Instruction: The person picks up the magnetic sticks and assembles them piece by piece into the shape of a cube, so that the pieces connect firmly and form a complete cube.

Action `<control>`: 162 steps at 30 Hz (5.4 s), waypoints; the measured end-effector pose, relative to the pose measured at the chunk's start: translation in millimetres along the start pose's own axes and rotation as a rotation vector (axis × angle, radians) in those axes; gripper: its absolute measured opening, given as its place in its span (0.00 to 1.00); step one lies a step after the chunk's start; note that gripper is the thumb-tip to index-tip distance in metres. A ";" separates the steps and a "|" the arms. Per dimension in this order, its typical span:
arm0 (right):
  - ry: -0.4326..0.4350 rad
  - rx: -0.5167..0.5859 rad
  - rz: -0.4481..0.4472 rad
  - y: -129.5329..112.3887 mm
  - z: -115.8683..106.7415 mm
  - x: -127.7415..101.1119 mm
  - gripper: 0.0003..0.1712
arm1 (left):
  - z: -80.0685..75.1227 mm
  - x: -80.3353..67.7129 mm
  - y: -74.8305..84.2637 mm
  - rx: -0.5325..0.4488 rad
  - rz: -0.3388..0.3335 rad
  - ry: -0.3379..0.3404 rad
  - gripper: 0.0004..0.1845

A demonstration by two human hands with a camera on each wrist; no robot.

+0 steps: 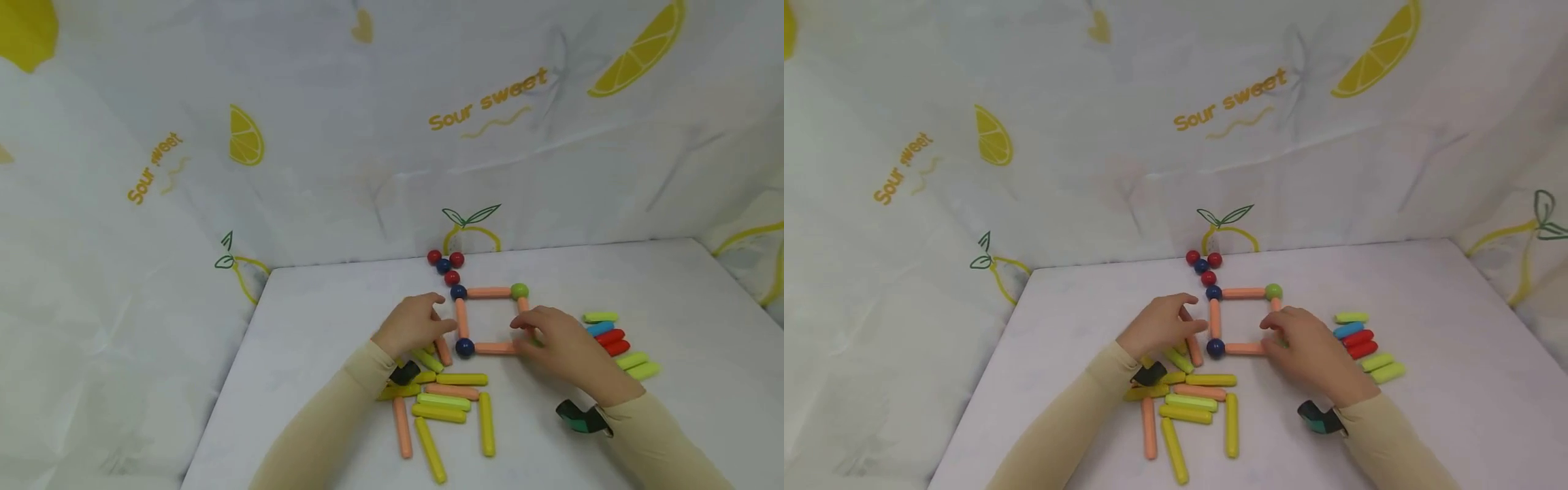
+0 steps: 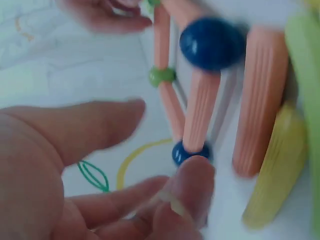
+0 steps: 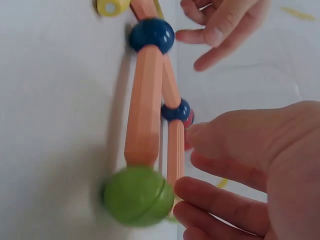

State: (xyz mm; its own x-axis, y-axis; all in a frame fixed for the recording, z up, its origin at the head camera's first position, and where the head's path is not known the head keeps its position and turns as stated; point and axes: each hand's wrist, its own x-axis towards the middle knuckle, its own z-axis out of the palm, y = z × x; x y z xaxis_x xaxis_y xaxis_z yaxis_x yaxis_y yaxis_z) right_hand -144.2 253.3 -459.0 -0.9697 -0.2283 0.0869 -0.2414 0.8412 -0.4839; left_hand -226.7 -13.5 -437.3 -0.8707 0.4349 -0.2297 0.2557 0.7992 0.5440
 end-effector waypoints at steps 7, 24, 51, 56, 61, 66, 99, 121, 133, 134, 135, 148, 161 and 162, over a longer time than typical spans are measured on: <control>0.049 0.023 0.029 14.0 -3.3 -8.3 0.13 | -22.2 60.1 -0.5 0.438 0.220 0.097 0.25; -0.109 0.043 0.138 11.1 -9.3 -8.3 0.19 | -18.6 81.1 -26.9 0.372 0.093 0.174 0.19; -0.126 0.049 0.189 12.6 -10.3 -0.8 0.23 | 2.3 -28.7 -56.0 0.193 0.330 -0.037 0.11; -0.071 0.014 0.140 28.8 -32.7 -13.5 0.22 | 1.1 -50.6 -61.5 0.238 0.322 -0.047 0.08; -0.045 -0.050 0.170 65.6 -60.1 -23.3 0.20 | 1.4 -62.0 -63.0 0.342 0.347 -0.026 0.09; -0.049 -0.082 0.185 101.4 -69.0 -14.7 0.18 | 2.8 -65.8 -64.7 0.392 0.339 -0.007 0.09; 0.003 0.134 -0.079 -41.3 -19.1 11.0 0.13 | -12.0 -51.2 -12.9 0.257 0.430 0.112 0.12; -0.083 0.269 -0.020 -23.4 -21.0 44.3 0.15 | -4.9 -23.2 6.8 0.259 0.346 0.044 0.13; -0.190 0.083 -0.110 8.5 -41.5 85.8 0.14 | 9.2 28.2 30.5 0.187 0.204 0.013 0.11; -0.198 0.066 -0.113 9.7 -40.4 87.7 0.13 | 10.9 30.3 31.3 0.198 0.194 0.018 0.10; -0.204 0.052 -0.118 10.6 -38.7 89.5 0.13 | 12.7 31.9 32.1 0.210 0.185 0.021 0.10; -0.185 -0.033 -0.172 10.4 -25.4 96.8 0.11 | 25.4 37.5 33.7 0.303 0.126 0.044 0.06; -0.159 -0.050 -0.191 12.3 -10.7 101.9 0.14 | 28.6 34.9 26.2 0.225 0.079 0.024 0.08; -0.160 -0.048 -0.190 11.9 -10.0 102.4 0.14 | 28.9 34.9 26.0 0.227 0.081 0.026 0.07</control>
State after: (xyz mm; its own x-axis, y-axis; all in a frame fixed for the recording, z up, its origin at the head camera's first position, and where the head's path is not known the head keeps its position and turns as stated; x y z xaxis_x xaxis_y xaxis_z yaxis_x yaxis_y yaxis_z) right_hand -246.7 244.8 -447.2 -0.8894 -0.4560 0.0312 -0.4238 0.7972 -0.4299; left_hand -238.3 34.4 -454.5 -0.8531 0.4933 -0.1703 0.4108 0.8360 0.3636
